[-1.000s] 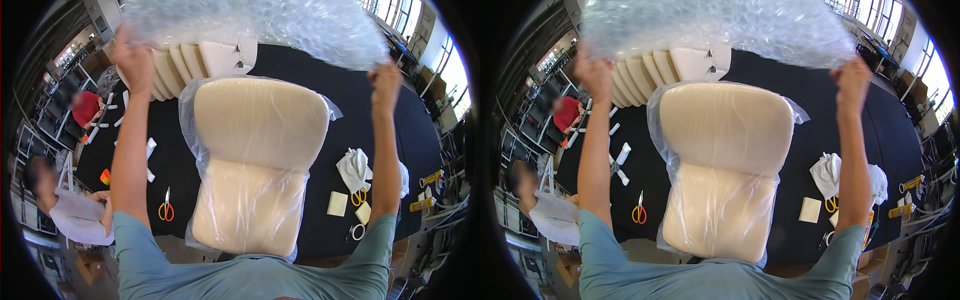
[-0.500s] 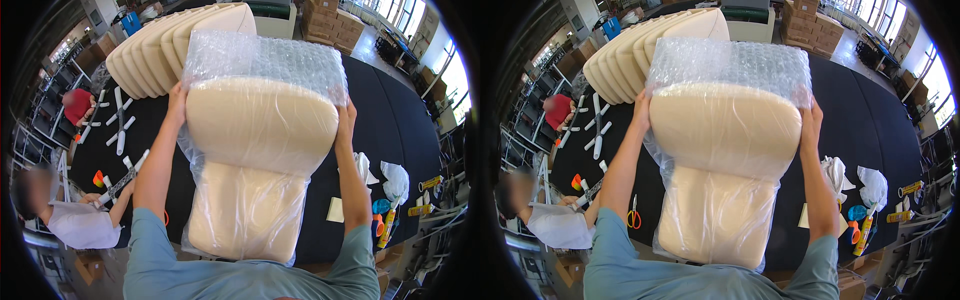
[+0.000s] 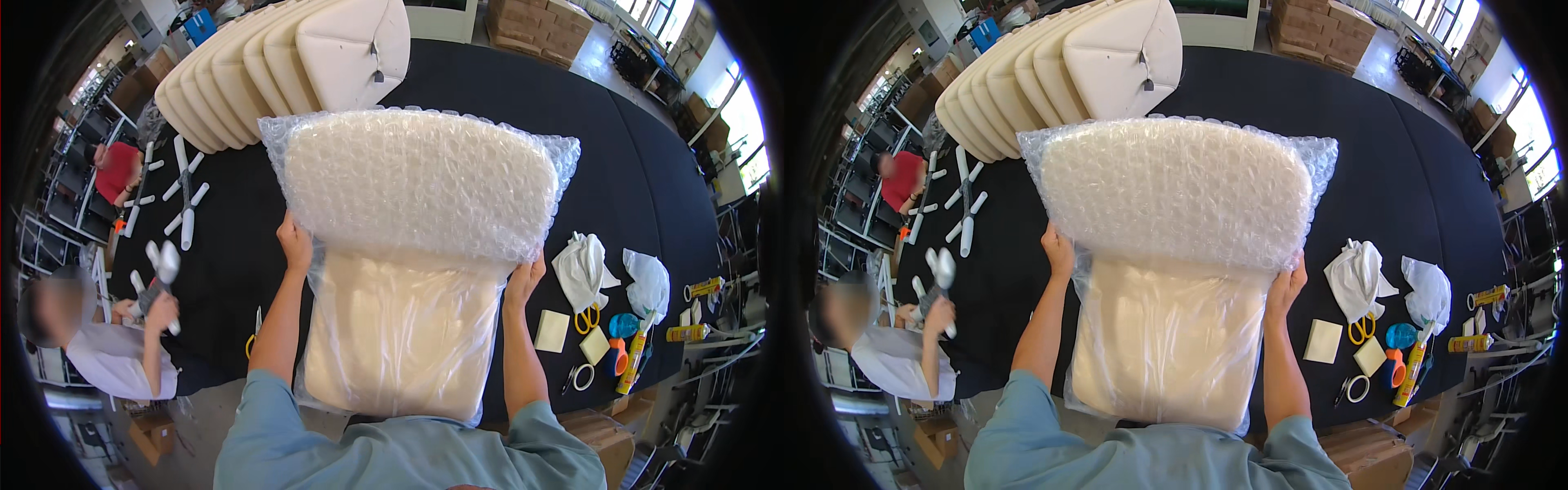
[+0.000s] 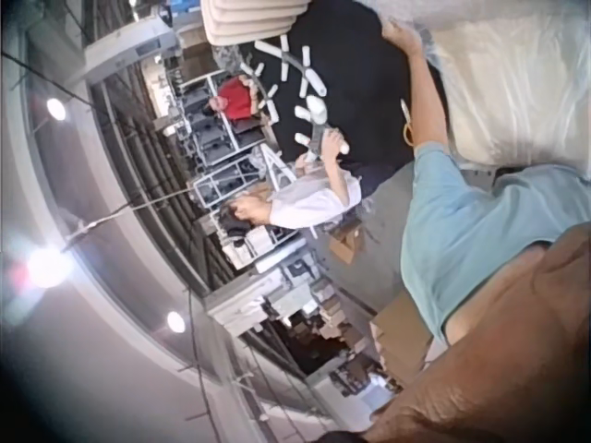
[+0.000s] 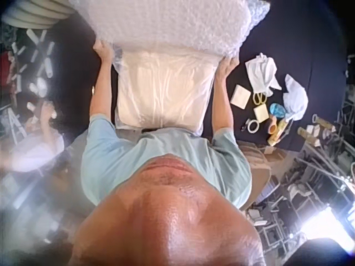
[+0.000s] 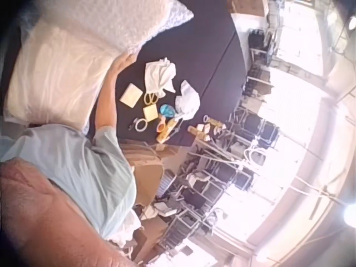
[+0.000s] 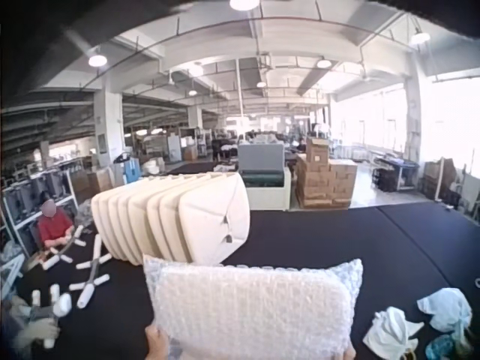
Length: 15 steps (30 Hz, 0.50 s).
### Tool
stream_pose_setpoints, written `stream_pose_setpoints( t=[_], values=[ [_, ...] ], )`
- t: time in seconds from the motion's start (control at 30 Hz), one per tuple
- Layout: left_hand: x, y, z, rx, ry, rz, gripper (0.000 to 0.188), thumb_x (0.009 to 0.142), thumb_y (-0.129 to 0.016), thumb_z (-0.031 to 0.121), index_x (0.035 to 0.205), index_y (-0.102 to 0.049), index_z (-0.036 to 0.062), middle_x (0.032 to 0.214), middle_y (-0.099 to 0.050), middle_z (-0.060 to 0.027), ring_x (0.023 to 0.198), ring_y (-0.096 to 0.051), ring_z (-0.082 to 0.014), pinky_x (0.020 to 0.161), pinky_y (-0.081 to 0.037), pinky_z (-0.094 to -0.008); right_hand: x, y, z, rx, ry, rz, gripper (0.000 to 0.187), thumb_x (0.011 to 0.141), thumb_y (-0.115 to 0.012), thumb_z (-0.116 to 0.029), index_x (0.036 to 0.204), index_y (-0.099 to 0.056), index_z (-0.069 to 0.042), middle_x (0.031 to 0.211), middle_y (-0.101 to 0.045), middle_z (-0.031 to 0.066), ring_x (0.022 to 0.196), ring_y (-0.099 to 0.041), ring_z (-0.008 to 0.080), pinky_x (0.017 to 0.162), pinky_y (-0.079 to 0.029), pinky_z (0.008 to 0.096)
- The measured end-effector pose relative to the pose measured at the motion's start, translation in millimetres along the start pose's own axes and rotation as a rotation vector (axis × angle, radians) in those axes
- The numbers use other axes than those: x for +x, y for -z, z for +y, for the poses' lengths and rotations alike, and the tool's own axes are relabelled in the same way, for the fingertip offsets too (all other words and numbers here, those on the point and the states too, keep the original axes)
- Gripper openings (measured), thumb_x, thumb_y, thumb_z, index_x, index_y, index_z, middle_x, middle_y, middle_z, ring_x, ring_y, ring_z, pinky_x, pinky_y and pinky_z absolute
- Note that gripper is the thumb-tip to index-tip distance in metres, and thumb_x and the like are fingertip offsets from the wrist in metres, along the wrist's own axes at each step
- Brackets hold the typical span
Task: Wrapping foam chair cushions in bubble wrap, securing with tape, and packing them into cardboard boxes.
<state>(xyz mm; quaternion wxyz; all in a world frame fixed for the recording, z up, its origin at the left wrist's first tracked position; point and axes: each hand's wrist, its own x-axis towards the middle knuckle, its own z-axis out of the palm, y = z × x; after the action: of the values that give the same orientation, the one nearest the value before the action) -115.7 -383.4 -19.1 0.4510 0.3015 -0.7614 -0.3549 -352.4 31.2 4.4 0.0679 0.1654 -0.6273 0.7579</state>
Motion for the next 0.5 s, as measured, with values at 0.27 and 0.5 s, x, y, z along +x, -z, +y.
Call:
stream_pose_setpoints(
  t=[0.27,0.5],
  values=[
    [26.4,72.8,14.1,0.461,-0.248,-0.548,0.051,0.083,-0.061,0.006,0.133,-0.057,-0.0025,0.140,-0.056,-0.0238,0.132,-0.054,-0.0361,0.109,-0.044,-0.0406,-9.4,57.0,-21.1,-0.288,0.050,-0.209,0.043,0.101,-0.051,-0.018,0.140,-0.055,0.000,0.139,-0.060,0.0133,0.132,-0.052,0.0227,0.111,-0.036,0.0357],
    [101.1,47.9,81.5,-0.490,0.074,-0.543,0.105,0.084,-0.073,0.061,0.155,-0.026,-0.0011,0.156,-0.038,-0.0154,0.144,-0.039,-0.0286,0.120,-0.029,-0.0445,82.3,9.1,-118.7,-0.303,0.417,-0.122,0.107,0.070,-0.088,-0.028,0.157,-0.029,-0.005,0.159,-0.036,0.0173,0.148,-0.034,0.0304,0.120,-0.030,0.0428]
  ],
)
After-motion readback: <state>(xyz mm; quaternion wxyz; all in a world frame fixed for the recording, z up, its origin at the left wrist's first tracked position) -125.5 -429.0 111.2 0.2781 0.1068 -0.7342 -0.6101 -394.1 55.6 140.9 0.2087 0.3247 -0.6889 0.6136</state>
